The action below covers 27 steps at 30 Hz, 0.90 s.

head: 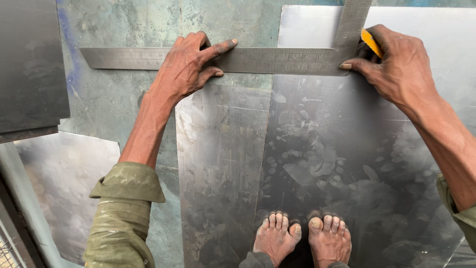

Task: The person uses a metal square ruler and a yellow marking tool to draw straight lines on large metal sheets. They repeatedly reposition the ruler and mark new lines across the surface of the sheets.

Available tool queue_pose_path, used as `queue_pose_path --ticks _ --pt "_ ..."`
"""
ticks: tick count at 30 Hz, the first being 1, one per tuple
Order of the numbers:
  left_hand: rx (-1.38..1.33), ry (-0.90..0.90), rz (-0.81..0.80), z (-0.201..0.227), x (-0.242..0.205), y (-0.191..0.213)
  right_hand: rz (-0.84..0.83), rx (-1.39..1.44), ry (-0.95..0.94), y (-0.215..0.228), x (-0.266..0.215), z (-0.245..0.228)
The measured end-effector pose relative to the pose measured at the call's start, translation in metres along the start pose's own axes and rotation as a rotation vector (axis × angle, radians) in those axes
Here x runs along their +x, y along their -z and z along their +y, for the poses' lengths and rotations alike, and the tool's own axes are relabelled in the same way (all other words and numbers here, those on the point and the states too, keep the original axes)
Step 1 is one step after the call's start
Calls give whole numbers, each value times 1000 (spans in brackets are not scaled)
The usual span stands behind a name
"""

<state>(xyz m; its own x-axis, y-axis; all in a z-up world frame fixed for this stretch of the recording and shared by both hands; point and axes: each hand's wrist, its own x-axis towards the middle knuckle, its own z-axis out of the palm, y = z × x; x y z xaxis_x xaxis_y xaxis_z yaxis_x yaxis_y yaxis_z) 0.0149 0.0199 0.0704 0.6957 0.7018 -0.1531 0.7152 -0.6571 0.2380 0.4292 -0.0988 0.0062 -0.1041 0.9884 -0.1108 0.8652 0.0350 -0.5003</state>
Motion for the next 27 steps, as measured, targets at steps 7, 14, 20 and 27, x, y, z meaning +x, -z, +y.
queue_pose_path --ticks 7,14,20,27 --pt "17 7 -1 -10 -9 0 160 -75 136 6 -5 -28" --pt "-11 22 34 -21 -12 3 185 -233 139 9 -4 -48" --pt "-16 -11 24 -25 -14 4 256 -277 249 4 -2 -50" --pt "-8 -107 107 -25 -18 0 154 -380 124 -3 -5 -40"
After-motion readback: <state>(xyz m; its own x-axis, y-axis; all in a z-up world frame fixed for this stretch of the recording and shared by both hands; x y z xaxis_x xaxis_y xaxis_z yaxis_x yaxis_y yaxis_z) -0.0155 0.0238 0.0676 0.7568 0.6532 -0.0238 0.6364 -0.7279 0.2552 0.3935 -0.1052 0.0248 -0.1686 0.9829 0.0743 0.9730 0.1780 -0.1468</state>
